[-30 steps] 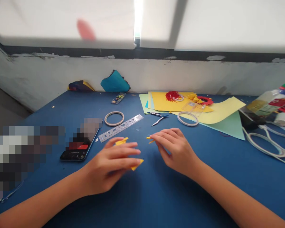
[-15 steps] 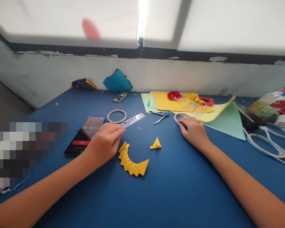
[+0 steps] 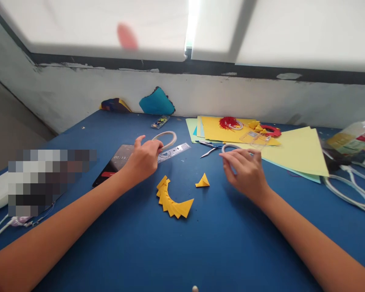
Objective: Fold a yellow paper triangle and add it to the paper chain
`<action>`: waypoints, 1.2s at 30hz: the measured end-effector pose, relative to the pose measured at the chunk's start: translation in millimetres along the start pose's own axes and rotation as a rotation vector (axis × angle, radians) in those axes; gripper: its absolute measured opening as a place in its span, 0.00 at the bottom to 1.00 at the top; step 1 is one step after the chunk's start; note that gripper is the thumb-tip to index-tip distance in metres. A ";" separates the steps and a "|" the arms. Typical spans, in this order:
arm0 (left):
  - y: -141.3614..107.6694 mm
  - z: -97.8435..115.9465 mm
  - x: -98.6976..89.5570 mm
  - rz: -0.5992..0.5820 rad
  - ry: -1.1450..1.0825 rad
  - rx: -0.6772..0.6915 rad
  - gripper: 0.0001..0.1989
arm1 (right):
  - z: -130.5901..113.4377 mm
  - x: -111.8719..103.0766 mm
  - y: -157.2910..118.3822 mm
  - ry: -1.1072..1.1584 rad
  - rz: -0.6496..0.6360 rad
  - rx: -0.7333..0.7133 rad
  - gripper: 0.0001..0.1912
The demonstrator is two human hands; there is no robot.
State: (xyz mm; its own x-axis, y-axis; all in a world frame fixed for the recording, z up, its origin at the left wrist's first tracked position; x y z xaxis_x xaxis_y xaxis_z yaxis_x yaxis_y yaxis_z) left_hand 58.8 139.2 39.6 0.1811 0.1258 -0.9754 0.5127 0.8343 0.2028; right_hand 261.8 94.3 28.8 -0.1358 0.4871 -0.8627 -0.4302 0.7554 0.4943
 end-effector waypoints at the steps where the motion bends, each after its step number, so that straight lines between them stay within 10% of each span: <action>1: -4.3 11.4 -3.2 0.015 -0.027 0.039 0.09 | -18.0 -12.6 -1.5 0.009 0.057 -0.070 0.11; 10: -44.6 83.2 -22.8 0.131 -0.468 0.374 0.04 | -103.0 -55.2 -8.0 0.147 0.065 -0.213 0.29; 36: -49.3 72.4 9.4 -0.189 -1.057 0.133 0.04 | -102.0 -54.9 -15.8 0.390 0.052 -0.369 0.25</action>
Point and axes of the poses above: each hand's wrist, its own y-axis towards the middle knuckle, its own x-axis out of the palm, z = x × y, the point moved 9 cm from there along y, towards the middle knuckle, and after that the axes turned 15 degrees about -z, right-handed, at the moved point
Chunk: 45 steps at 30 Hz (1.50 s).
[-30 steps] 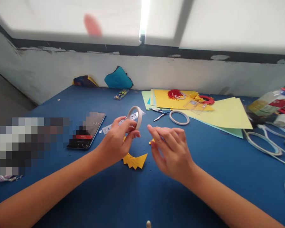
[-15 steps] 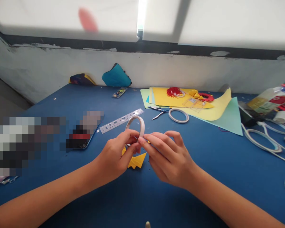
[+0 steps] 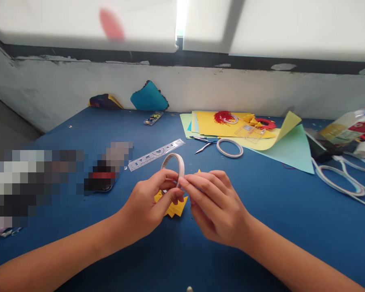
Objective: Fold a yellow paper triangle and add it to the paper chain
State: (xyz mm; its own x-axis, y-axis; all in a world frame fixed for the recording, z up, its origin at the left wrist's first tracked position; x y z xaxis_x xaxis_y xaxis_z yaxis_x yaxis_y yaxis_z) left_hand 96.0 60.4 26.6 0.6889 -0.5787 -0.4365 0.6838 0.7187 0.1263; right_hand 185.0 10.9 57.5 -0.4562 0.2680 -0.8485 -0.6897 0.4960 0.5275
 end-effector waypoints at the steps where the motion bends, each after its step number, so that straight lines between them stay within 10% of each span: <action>1: -0.1 -0.2 0.1 0.002 -0.012 0.000 0.04 | -0.2 -0.9 0.1 0.016 0.011 0.002 0.24; 29: 2.2 14.1 0.1 0.014 0.292 0.072 0.13 | 18.5 10.1 3.5 0.183 0.052 0.277 0.09; 45: 1.1 30.9 8.7 -0.117 0.151 0.075 0.13 | 1.3 -5.5 4.3 0.053 0.074 0.123 0.12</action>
Point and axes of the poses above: each hand's wrist, its own y-axis towards the middle knuckle, its own x-axis out of the palm, z = x × y, the point moved 9 cm from there along y, towards the middle knuckle, and after that the axes turned 15 degrees about -z, right-handed, at the moved point
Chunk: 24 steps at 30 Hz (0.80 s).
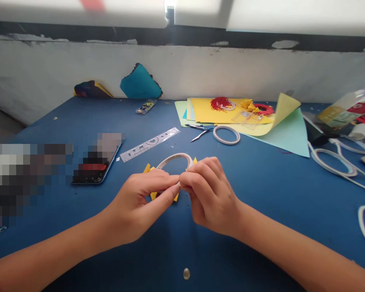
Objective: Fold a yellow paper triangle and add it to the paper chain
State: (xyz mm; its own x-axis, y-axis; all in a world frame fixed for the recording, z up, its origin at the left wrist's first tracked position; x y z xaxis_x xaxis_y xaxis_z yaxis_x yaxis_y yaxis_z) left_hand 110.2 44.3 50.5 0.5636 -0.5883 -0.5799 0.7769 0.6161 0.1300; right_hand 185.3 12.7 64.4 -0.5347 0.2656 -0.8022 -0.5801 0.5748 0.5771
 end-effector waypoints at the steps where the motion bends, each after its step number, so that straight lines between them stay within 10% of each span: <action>1: -0.2 -0.6 0.6 -0.008 -0.014 -0.005 0.13 | -0.7 -0.2 0.0 -0.006 0.000 -0.007 0.12; 12: -3.2 0.3 2.5 -0.090 -0.123 -0.047 0.15 | -14.0 -6.9 -5.3 -0.002 0.040 -0.139 0.11; 16: -11.5 -20.5 -48.5 0.244 -0.019 -0.143 0.12 | -21.5 -9.1 -7.0 0.075 0.012 -0.194 0.11; 20: -22.6 -23.6 -91.0 0.539 0.421 -0.110 0.12 | 0.7 6.7 -1.1 0.247 -0.145 0.049 0.09; 24: -4.8 -35.1 -66.5 0.345 0.767 -0.046 0.11 | 32.3 38.6 -6.0 0.510 -0.378 0.344 0.05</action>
Point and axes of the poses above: each hand's wrist, its own y-axis towards the middle knuckle, its own x-axis out of the palm, z = x × y, the point moved 9 cm from there along y, towards the middle knuckle, and after that the axes turned 15 degrees about -z, right-handed, at the moved point
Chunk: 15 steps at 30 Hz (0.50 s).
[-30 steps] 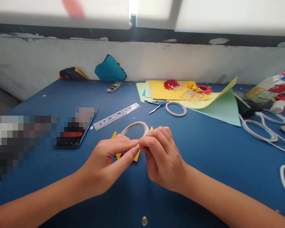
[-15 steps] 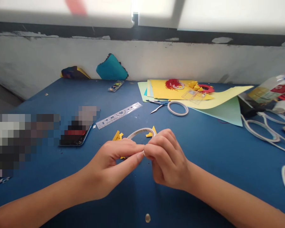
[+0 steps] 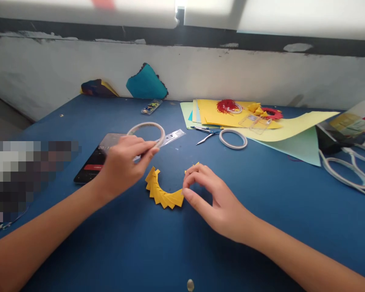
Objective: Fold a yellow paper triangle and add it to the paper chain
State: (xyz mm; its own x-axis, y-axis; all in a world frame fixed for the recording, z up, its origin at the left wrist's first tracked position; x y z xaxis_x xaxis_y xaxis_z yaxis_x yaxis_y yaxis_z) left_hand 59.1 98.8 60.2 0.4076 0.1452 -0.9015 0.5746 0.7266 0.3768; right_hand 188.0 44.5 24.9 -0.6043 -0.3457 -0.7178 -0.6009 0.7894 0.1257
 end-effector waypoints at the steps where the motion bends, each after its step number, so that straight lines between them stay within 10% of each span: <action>1: 1.1 2.7 13.3 -0.074 0.042 0.030 0.12 | 5.7 3.4 1.8 0.051 -0.038 0.021 0.06; 4: 1.4 4.6 41.3 -0.223 0.093 0.049 0.15 | 16.4 8.3 3.8 0.107 -0.068 0.053 0.07; 8: -2.8 15.5 29.2 -0.157 0.096 0.076 0.15 | 22.2 13.4 5.3 0.144 -0.087 0.084 0.08; 15: -46.3 99.5 33.9 -0.415 0.276 0.404 0.10 | 24.8 20.0 7.9 0.224 -0.146 0.148 0.09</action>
State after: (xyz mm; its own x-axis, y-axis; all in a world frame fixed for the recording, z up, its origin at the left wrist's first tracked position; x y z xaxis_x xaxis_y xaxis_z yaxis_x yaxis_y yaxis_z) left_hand 117.0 3.3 33.5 -0.0727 0.1133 -0.9909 0.8894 0.4570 -0.0130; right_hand 184.1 56.4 -5.4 -0.6272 -0.5513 -0.5503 -0.6173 0.7826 -0.0804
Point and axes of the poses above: each hand's wrist, its own y-axis towards the middle knuckle, its own x-axis out of the palm, z = x × y, the point moved 9 cm from there along y, towards the middle knuckle, and after that the axes turned 15 degrees about -z, right-handed, at the moved point
